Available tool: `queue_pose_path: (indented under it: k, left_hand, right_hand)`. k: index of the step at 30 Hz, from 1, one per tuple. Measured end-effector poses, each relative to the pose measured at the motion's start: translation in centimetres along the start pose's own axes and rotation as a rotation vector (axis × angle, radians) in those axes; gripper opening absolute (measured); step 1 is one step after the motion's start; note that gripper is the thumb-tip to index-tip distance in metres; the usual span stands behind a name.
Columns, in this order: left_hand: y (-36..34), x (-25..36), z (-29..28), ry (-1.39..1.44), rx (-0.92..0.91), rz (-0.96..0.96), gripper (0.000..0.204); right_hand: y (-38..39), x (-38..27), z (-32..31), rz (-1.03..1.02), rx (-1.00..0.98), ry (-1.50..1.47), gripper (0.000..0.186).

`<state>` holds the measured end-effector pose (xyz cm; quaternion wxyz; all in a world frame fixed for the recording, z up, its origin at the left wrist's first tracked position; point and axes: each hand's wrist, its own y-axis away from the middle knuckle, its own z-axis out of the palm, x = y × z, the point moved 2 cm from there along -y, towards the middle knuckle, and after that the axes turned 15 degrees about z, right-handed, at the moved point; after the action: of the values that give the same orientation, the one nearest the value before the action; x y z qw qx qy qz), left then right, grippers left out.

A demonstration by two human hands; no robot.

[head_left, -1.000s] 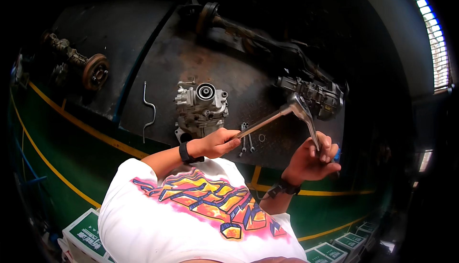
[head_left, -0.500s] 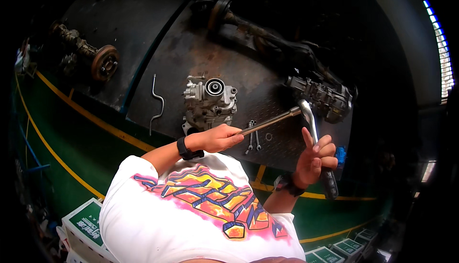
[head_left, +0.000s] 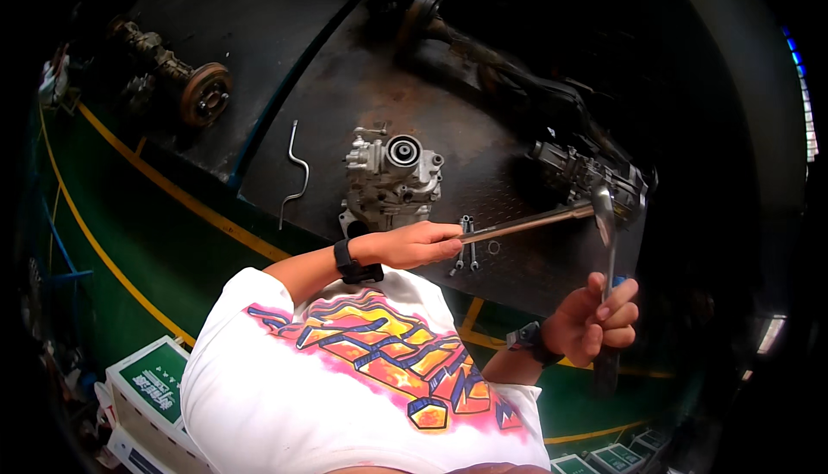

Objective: The person uses a ratchet and socket to tighten several bolts on the housing of a mechanical transmission assembly, then adjusts the position of the assembly on the workbench and manipulates a shaft at the top.

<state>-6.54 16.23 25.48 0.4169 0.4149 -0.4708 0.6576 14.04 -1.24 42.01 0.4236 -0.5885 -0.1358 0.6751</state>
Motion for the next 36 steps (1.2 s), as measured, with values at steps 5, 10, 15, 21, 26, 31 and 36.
queue_pose_path:
  k: [5,10,15,21,26,31,36]
  left_hand:
    - [0.1,-0.8,-0.1,-0.011,0.007,0.032,0.044]
    - [-0.2,0.0,0.0,-0.115,0.019,0.127,0.039]
    - [0.9,-1.1,0.8,0.074,0.024,0.103,0.05]
    - [1.9,-0.5,-0.5,-0.01,0.185,0.225,0.056]
    - [3.1,1.2,-4.6,-0.283,0.218,0.263,0.051]
    - [3.8,1.9,-7.5,-0.232,0.29,0.298,0.039]
    - [3.4,3.4,-9.0,-0.162,0.38,0.409,0.051]
  right_hand:
    - [-0.9,0.5,1.5,0.015,-0.035,-0.143,0.036]
    - [-2.0,2.5,2.7,0.108,-0.301,-0.442,0.04]
    - [-1.9,5.2,3.1,0.381,-0.378,-0.731,0.043]
    - [0.6,8.7,1.8,0.623,-0.184,-0.774,0.045]
    - [1.9,10.1,-1.1,0.816,-0.103,-0.698,0.038]
    - [2.6,10.4,-0.8,0.745,-0.144,-0.902,0.058]
    - [2.1,7.7,-3.0,0.714,-0.143,-0.84,0.057]
